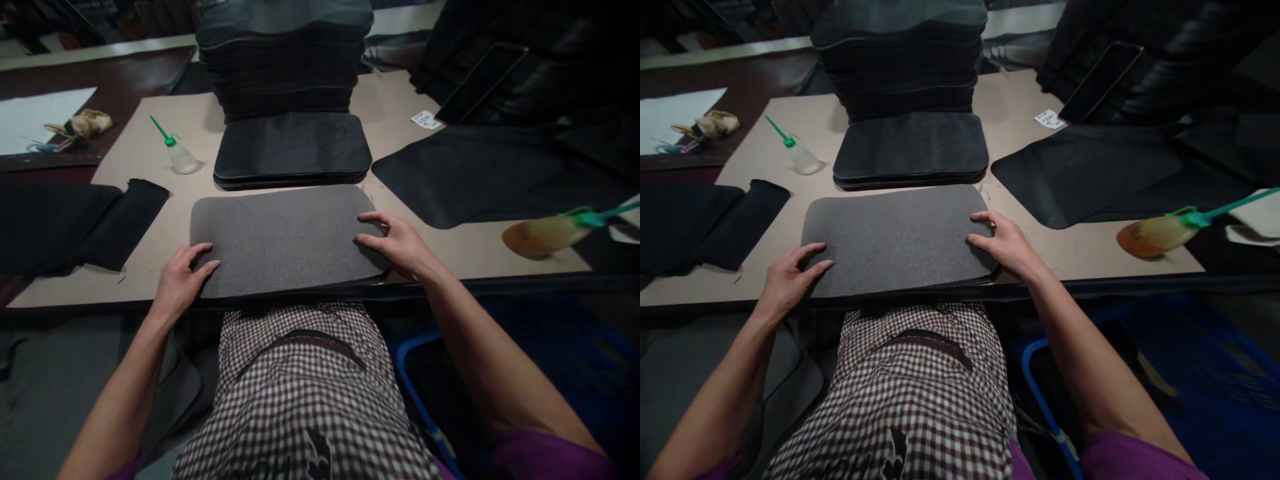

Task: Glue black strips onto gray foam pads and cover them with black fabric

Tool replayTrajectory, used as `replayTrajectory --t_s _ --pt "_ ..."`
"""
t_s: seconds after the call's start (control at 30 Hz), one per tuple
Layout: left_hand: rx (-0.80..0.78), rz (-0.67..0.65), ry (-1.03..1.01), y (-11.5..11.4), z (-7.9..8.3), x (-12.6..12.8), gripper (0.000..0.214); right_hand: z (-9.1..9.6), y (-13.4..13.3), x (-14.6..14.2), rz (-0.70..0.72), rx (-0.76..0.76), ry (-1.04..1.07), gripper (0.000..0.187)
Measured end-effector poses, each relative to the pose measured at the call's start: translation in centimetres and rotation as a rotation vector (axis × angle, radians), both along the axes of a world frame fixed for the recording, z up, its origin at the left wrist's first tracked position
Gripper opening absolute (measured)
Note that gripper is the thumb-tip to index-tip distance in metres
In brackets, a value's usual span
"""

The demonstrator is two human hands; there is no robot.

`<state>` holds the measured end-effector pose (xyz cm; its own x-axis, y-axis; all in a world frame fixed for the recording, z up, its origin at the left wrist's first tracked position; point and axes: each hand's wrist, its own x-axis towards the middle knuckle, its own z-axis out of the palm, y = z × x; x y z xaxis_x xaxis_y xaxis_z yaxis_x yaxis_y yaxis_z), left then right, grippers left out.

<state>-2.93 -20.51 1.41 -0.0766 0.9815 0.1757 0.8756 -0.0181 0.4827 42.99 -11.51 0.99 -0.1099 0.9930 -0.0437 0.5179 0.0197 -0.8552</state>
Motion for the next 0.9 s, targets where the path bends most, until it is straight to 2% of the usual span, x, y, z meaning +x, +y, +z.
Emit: replayTrajectory --t_s 0.13,0.3,0.5,0.77,0.9 --pt "0.028 -0.038 0.056 -0.1 0.0 0.4 0.048 -0.4 -0.2 -0.1 0.049 0.130 -0.247 0.048" --pt "0.031 -0.049 0.038 0.0 0.2 0.6 0.053 -0.2 -0.7 -0.3 0.075 0.212 -0.316 0.049" --pt "0.016 -0.018 0.026 0.0 0.2 0.4 0.052 0.6 -1.0 0.0 0.019 0.159 -0.232 0.050" --pt "0.021 -0.028 0.103 0.3 -0.7 0.1 0.054 0.8 -0.9 0.2 -0.002 0.095 -0.144 0.047" --pt "0.012 -0.023 0.142 0.2 -1.0 -0.1 0.055 1.7 -1.1 0.3 -0.022 0.033 0.053 0.051"
